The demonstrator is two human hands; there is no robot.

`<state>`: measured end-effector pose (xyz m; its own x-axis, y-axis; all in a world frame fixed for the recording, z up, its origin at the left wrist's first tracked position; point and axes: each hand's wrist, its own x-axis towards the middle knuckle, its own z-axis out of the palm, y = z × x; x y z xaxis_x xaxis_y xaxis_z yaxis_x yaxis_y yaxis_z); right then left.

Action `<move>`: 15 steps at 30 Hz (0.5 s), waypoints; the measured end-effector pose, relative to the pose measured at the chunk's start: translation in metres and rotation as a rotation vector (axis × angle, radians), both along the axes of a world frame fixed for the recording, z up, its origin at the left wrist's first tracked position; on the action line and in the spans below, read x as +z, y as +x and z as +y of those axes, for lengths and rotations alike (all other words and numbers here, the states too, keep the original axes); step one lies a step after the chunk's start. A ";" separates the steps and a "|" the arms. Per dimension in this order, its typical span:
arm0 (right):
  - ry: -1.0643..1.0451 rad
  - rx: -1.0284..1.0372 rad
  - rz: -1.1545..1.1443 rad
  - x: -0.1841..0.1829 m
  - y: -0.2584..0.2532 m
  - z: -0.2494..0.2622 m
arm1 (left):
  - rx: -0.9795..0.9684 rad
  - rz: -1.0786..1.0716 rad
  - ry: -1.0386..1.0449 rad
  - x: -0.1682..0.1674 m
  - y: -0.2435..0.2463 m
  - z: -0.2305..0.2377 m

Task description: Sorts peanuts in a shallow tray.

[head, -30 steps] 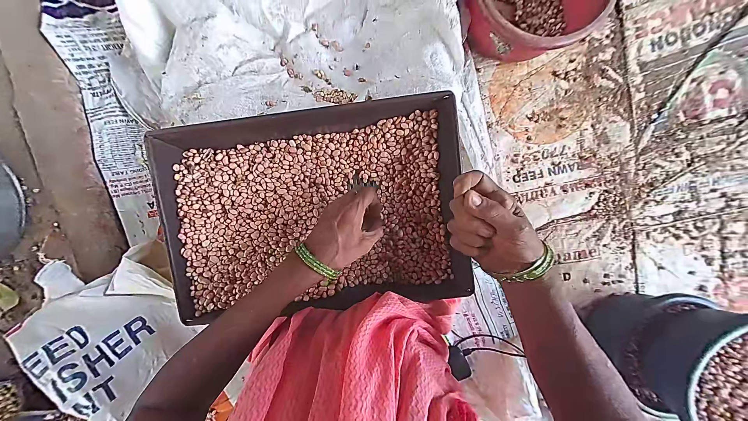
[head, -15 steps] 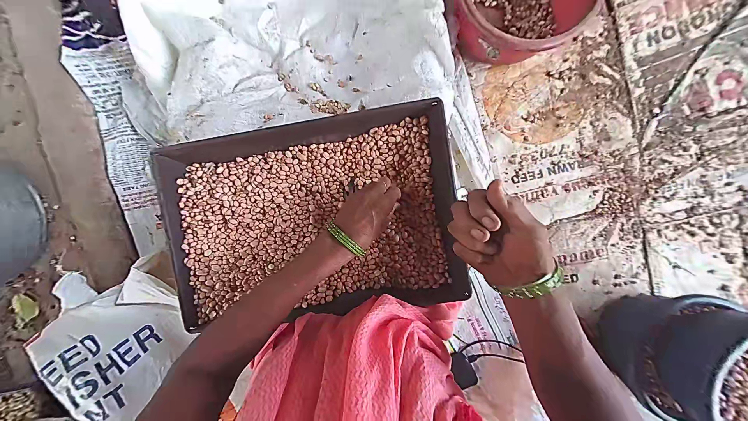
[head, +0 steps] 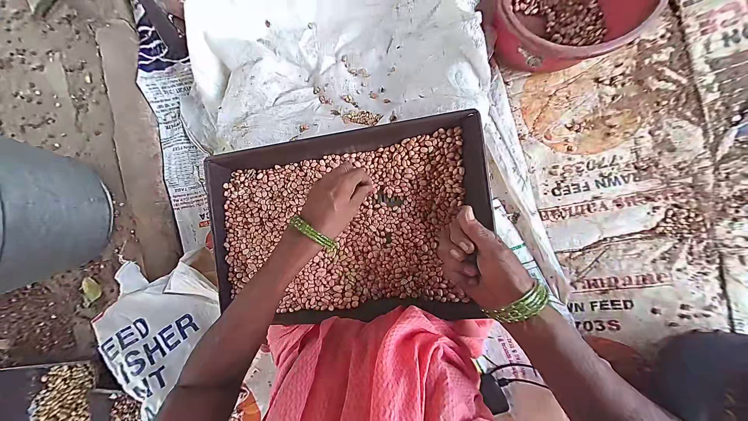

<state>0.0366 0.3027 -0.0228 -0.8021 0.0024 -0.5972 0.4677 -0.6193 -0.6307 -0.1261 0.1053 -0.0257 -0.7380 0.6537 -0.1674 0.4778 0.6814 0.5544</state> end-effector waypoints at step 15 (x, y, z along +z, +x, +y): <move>1.757 1.062 0.267 -0.021 -0.109 -0.030 | -0.030 -0.031 -0.386 -0.019 0.004 0.024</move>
<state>-0.0722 0.2729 -0.0439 -0.9231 -0.1057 -0.3696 -0.0247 0.9758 -0.2173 -0.1218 0.1296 -0.0449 -0.7101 0.5595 -0.4275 0.4878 0.8287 0.2745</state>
